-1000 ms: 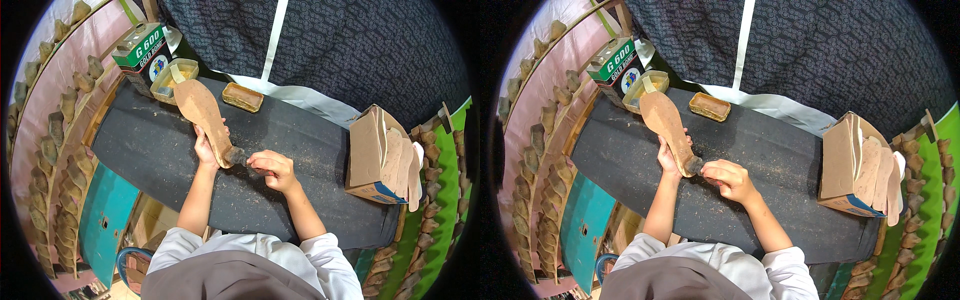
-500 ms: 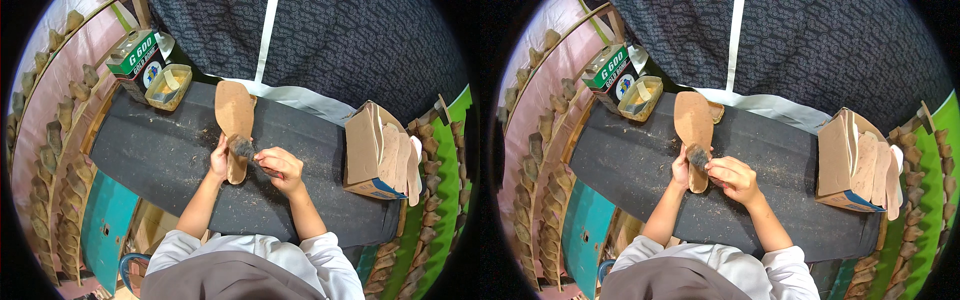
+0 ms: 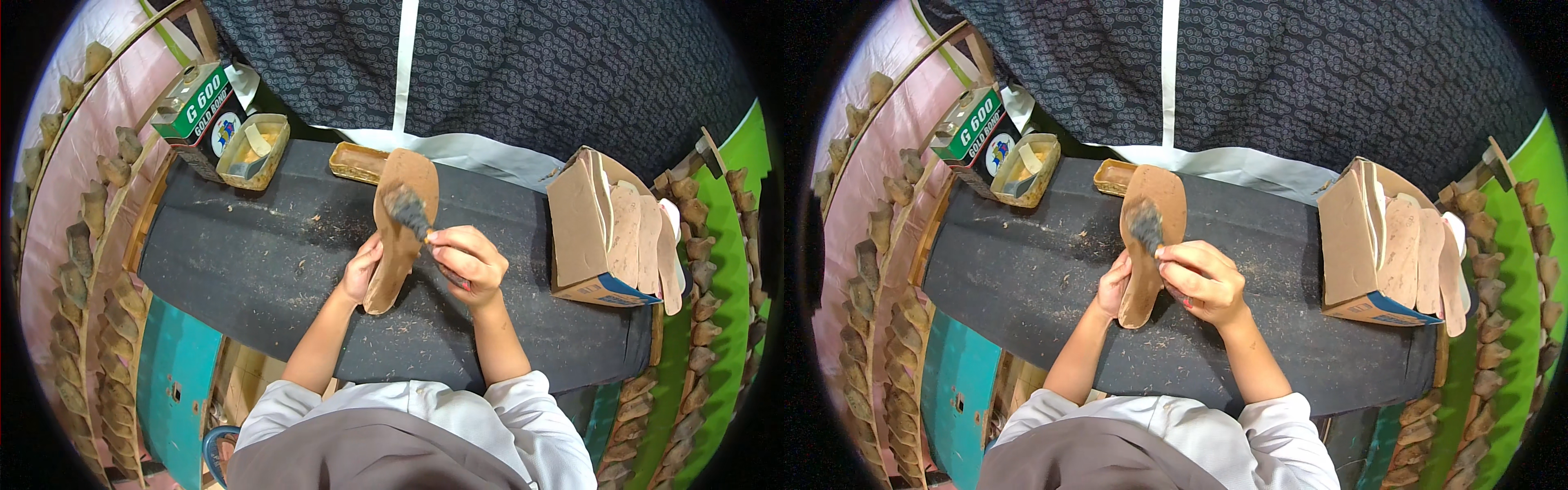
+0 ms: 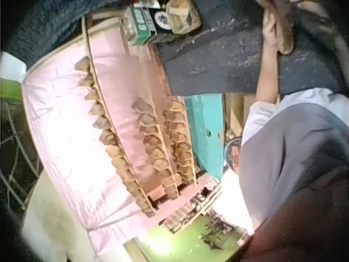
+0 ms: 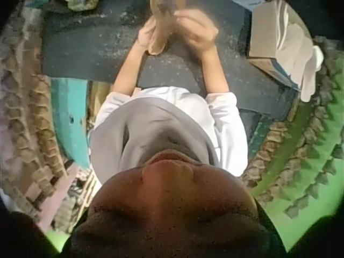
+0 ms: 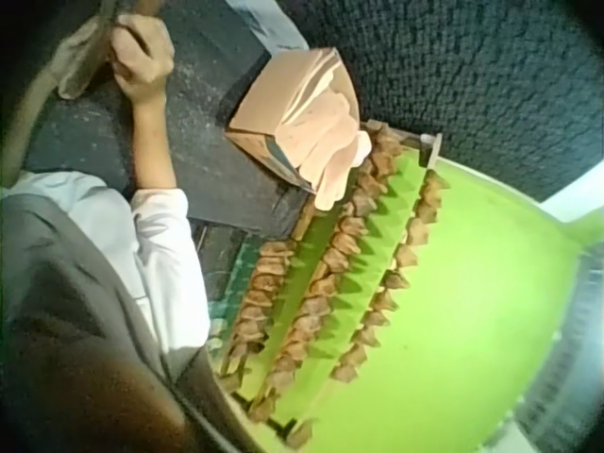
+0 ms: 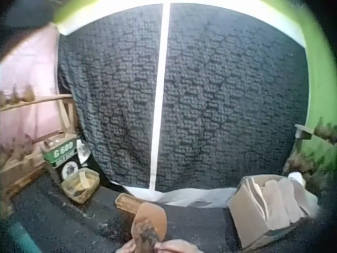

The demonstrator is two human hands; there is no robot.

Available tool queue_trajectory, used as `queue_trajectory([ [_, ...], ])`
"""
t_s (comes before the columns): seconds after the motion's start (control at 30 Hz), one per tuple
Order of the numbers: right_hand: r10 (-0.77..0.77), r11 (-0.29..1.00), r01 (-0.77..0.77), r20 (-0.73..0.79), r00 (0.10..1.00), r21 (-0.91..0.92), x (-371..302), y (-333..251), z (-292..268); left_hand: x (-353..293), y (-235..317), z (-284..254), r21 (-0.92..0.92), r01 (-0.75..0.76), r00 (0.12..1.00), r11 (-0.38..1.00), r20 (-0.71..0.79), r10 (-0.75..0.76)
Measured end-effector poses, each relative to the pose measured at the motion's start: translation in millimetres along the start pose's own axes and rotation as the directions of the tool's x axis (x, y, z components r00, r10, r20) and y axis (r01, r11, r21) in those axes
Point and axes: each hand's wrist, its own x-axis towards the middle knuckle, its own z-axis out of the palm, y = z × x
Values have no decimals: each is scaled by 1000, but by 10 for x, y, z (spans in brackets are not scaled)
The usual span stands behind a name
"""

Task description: Apply adhesive to shoe soles using a hand-held brush in a workshop environment.

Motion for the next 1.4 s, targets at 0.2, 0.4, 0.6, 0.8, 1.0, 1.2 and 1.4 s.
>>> queue_trajectory([
  [0.2, 5, 999, -10, 124, 992, 39, -1, -46, -24, -3, 12, -15, -7, -19, 1000, 1000, -17, 19],
  [0.4, -34, 999, 33, -30, 999, -38, -3, -12, 25, 4, 33, -60, -41, -34, 997, 999, 64, 37],
  [0.6, 19, 995, -33, 145, 989, 97, -24, -26, -42, 3, 22, -163, 2, -54, 999, 999, -4, 54],
  [0.8, 8, 991, -41, -245, 970, -127, -24, 101, -193, -27, 281, -227, -79, -222, 971, 972, -107, 213],
  [1.0, 326, 944, -320, -345, 880, 77, -23, 494, 89, 2, 353, -337, -205, -314, 943, 927, -184, 278],
  [1.2, 452, 891, -453, -120, 884, 24, 20, 980, 722, 44, 360, -461, -193, -344, 925, 919, -236, 297],
  [1.4, 449, 889, -443, 27, 893, -120, 40, 1310, 984, 40, 379, -490, -260, -352, 933, 899, -170, 316],
])
